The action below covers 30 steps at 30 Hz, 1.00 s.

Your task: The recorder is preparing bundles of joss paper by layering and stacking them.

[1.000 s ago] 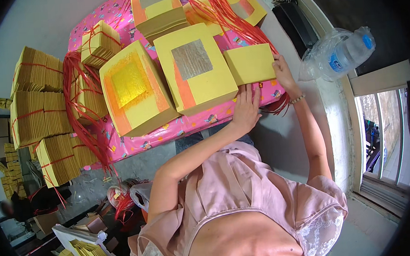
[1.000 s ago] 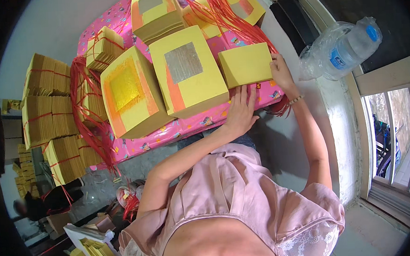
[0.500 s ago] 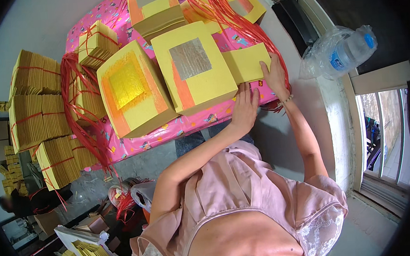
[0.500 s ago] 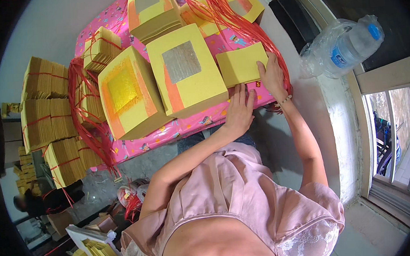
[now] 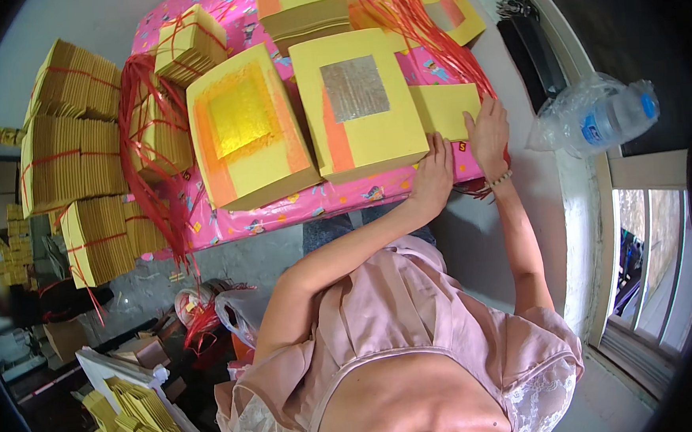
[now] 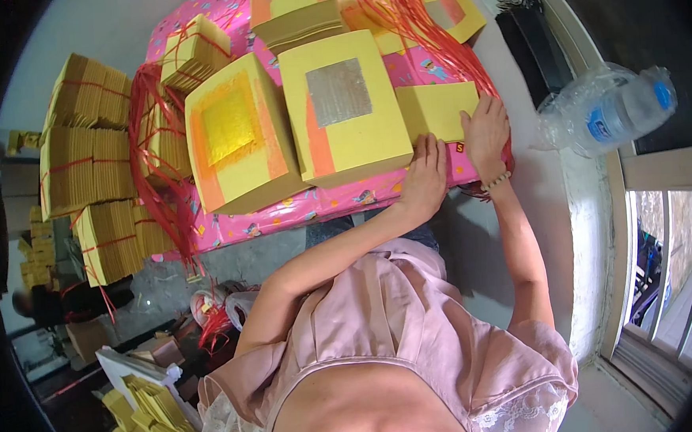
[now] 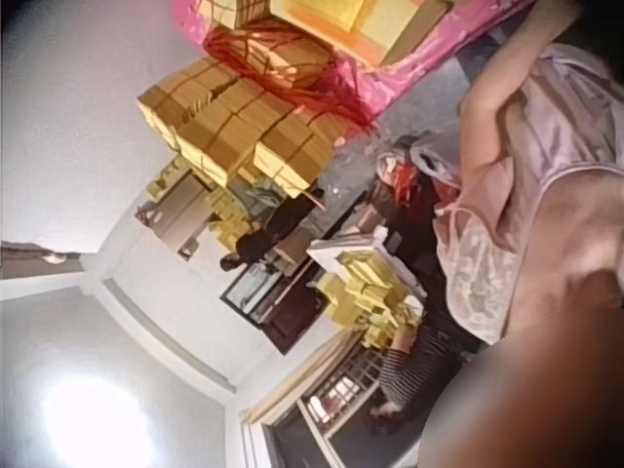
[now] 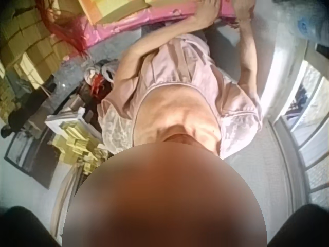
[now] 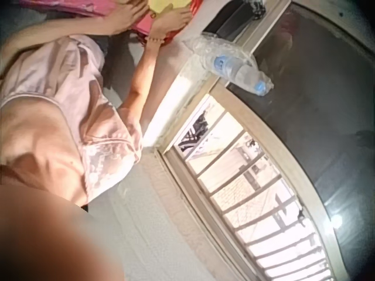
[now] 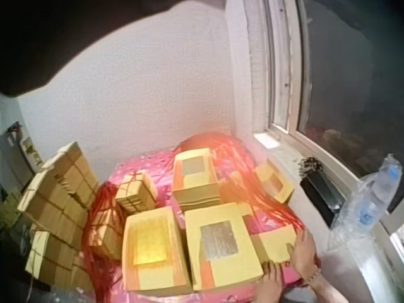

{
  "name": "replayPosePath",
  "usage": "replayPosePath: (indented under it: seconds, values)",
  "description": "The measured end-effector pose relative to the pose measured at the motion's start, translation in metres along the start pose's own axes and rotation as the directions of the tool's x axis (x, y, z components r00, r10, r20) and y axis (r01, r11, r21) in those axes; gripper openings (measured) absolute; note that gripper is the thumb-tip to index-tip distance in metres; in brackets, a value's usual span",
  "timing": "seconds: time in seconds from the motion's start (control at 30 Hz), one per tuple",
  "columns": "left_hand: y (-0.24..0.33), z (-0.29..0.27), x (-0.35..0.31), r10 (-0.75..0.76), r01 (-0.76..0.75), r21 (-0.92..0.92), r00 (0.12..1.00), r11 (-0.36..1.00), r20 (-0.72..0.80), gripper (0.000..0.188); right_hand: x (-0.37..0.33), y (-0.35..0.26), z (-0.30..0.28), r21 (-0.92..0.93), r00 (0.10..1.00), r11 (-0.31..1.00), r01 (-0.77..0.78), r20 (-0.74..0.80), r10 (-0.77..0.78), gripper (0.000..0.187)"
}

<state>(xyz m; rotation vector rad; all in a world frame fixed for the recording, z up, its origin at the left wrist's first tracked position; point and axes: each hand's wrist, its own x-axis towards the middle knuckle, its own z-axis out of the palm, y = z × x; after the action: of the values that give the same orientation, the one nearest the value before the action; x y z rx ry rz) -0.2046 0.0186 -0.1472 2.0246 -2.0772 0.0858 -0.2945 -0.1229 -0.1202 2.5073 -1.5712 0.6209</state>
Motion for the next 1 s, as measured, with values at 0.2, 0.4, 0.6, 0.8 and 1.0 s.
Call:
replayPosePath:
  seconds: [0.2, 0.4, 0.6, 0.8, 1.0]
  values:
    - [0.002, -0.019, 0.003, 0.006, -0.014, 0.066, 0.993, 0.998, 0.115, 0.063, 0.015, -0.003, -0.036, 0.205, 0.971, 0.952, 0.227, -0.13, -0.203, 0.045]
    - [-0.003, -0.017, -0.006, 0.036, -0.036, 0.004, 0.995, 0.999, -0.097, 0.074, 0.025, -0.059, -0.103, 0.7, 0.935, 0.673, 0.239, 0.021, -0.354, 0.023]
    - [-0.027, -0.105, -0.047, 0.132, -0.107, -0.383, 0.99, 0.917, 0.041, 0.049, 0.027, -0.095, -0.112, 0.701, 0.661, 0.511, 0.498, 0.074, -0.746, 0.029]
    - [-0.09, -0.185, -0.07, 0.032, 0.009, -0.484, 0.997, 0.875, 0.076, 0.025, 0.023, -0.1, -0.102, 0.59, 0.591, 0.471, 0.655, -0.012, -0.807, 0.034]
    - [-0.149, -0.198, -0.072, -0.081, 0.021, -0.333, 0.983, 0.943, -0.167, 0.039, 0.024, -0.101, -0.101, 0.598, 0.556, 0.443, 0.668, -0.005, -0.831, 0.023]
